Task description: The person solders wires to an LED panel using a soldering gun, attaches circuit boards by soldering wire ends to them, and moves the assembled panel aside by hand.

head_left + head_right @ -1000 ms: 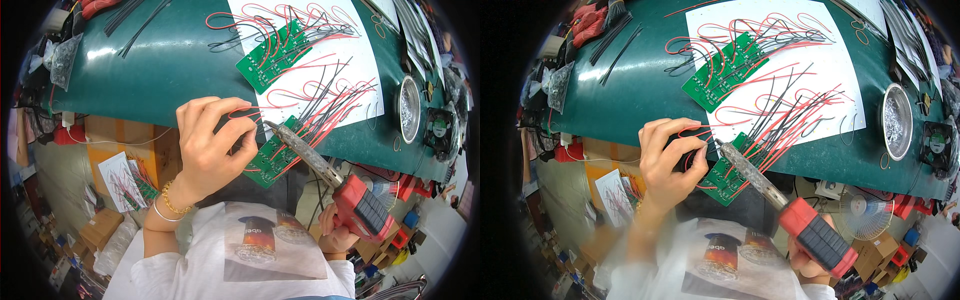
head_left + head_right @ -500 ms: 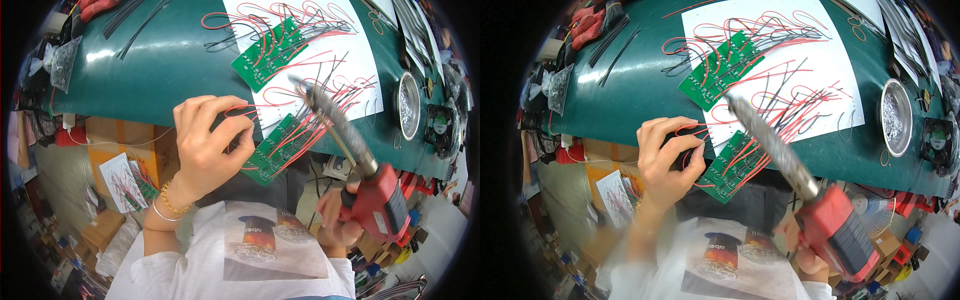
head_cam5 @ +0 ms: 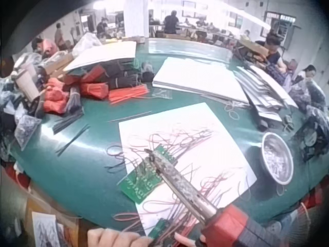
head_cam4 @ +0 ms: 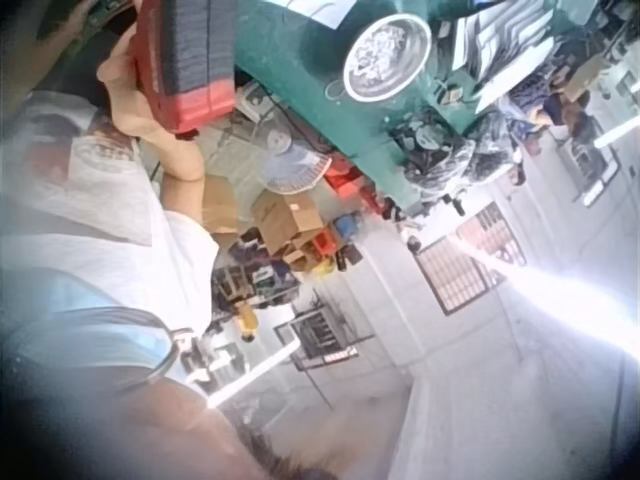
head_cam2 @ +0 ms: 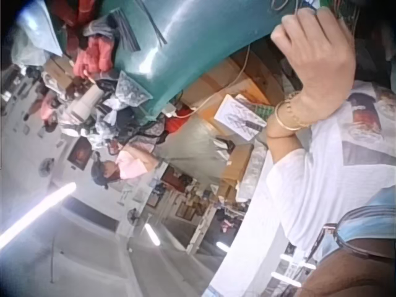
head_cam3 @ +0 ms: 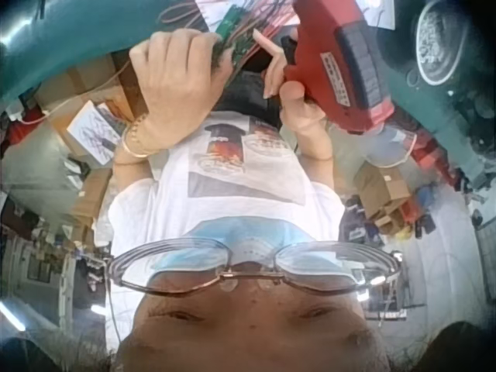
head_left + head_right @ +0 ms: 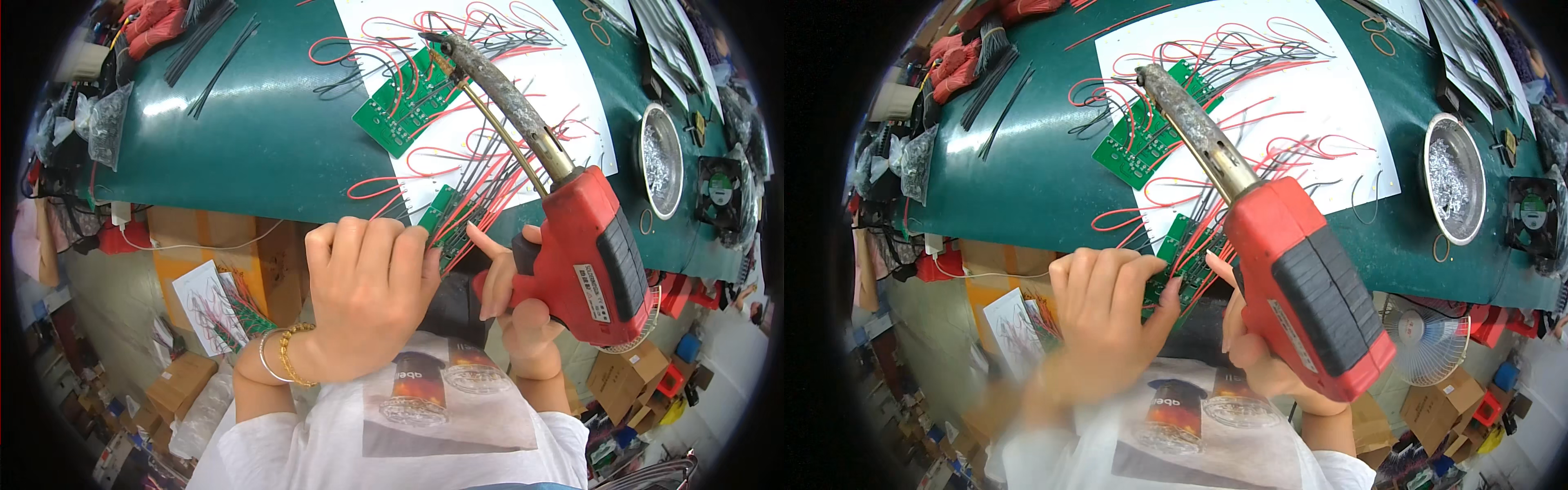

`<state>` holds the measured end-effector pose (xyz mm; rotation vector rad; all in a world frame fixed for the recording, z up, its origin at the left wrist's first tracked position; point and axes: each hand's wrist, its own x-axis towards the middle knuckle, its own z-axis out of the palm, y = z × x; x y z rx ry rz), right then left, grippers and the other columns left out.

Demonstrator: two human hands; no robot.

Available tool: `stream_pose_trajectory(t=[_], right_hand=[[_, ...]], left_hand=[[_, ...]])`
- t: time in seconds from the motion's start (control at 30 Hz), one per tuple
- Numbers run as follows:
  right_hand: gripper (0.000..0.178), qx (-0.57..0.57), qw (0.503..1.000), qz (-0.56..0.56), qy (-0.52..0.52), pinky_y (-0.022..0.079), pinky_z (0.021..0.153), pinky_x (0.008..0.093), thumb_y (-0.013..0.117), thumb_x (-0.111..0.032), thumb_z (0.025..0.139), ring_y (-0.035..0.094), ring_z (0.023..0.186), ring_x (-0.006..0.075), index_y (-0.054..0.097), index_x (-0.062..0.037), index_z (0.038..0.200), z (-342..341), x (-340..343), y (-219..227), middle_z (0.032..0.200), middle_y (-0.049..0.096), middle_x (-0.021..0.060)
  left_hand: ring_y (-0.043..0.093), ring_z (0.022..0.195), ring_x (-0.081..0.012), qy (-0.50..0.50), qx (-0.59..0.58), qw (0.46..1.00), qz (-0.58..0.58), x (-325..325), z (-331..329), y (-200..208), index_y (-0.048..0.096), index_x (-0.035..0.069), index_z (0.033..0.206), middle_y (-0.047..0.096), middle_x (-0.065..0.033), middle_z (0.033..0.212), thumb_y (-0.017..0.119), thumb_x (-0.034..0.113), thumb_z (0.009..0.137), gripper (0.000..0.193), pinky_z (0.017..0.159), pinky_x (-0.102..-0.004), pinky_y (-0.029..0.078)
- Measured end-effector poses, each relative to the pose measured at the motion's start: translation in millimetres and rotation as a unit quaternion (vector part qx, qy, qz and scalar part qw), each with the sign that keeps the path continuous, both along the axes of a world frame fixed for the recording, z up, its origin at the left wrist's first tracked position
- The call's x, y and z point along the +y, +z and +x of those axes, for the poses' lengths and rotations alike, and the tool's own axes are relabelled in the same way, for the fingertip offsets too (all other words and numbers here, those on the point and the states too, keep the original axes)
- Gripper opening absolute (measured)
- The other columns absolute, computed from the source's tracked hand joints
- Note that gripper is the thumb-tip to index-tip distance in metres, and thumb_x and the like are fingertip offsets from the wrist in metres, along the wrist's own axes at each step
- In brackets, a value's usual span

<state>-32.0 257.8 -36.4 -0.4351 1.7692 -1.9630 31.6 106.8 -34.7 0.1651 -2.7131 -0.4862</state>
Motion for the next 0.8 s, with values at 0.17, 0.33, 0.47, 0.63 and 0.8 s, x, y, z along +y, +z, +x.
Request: stream_pose_trajectory(t=[0.17,0.33,0.47,0.63,0.8], right_hand=[[0.078,0.044,0.999,0.021,0.018,0.036,0.100,0.0572,0.053,-0.059,0.082,0.044,0.048,0.0095,0.030,-0.0033,0.131,5,14,-17,0.055,0.043,-0.0029],[0.076,0.046,0.998,0.022,0.023,0.035,0.099,0.0590,0.052,-0.059,0.083,0.045,0.049,0.0099,0.030,-0.0049,0.131,8,17,-15,0.055,0.043,-0.0025],[0.076,0.017,0.999,0.023,0.045,0.034,0.100,0.0594,0.050,-0.062,0.082,0.045,0.049,0.0102,0.029,-0.0061,0.129,6,17,-8,0.055,0.043,-0.0021],[0.076,0.010,0.998,0.010,0.060,0.034,0.100,0.0596,0.049,-0.064,0.081,0.045,0.049,0.0102,0.029,-0.0071,0.128,4,16,-10,0.054,0.043,-0.0017],[0.022,0.007,1.000,-0.004,0.018,0.044,0.091,0.0320,0.056,0.000,0.071,0.054,0.061,0.0132,0.060,-0.0004,0.092,6,21,-14,0.066,0.056,0.0016]], left_hand=[[0.052,0.068,-0.0227,-0.011,-0.039,0.999,-0.009,9,-4,-1,0.055,0.006,0.087,0.054,-0.0057,0.077,0.068,0.002,0.064,0.027,0.066,-0.0364,0.036],[0.048,0.064,-0.0225,0.018,0.069,0.996,0.057,13,-9,-14,0.056,0.002,0.089,0.048,-0.0064,0.071,0.059,-0.007,0.060,0.030,0.063,-0.0347,0.036],[0.051,0.069,-0.0238,0.012,0.046,0.989,0.144,6,-5,-9,0.055,0.003,0.086,0.052,-0.0067,0.076,0.060,-0.008,0.061,0.028,0.065,-0.0345,0.037],[0.052,0.076,-0.0241,-0.004,0.023,0.977,0.214,-3,-7,-1,0.054,0.004,0.082,0.054,-0.0062,0.079,0.061,-0.008,0.060,0.026,0.067,-0.0345,0.036],[0.051,0.078,-0.0246,-0.034,0.013,0.982,0.186,-1,-9,-1,0.056,0.005,0.086,0.055,-0.0060,0.082,0.066,-0.004,0.065,0.024,0.072,-0.0354,0.036]])
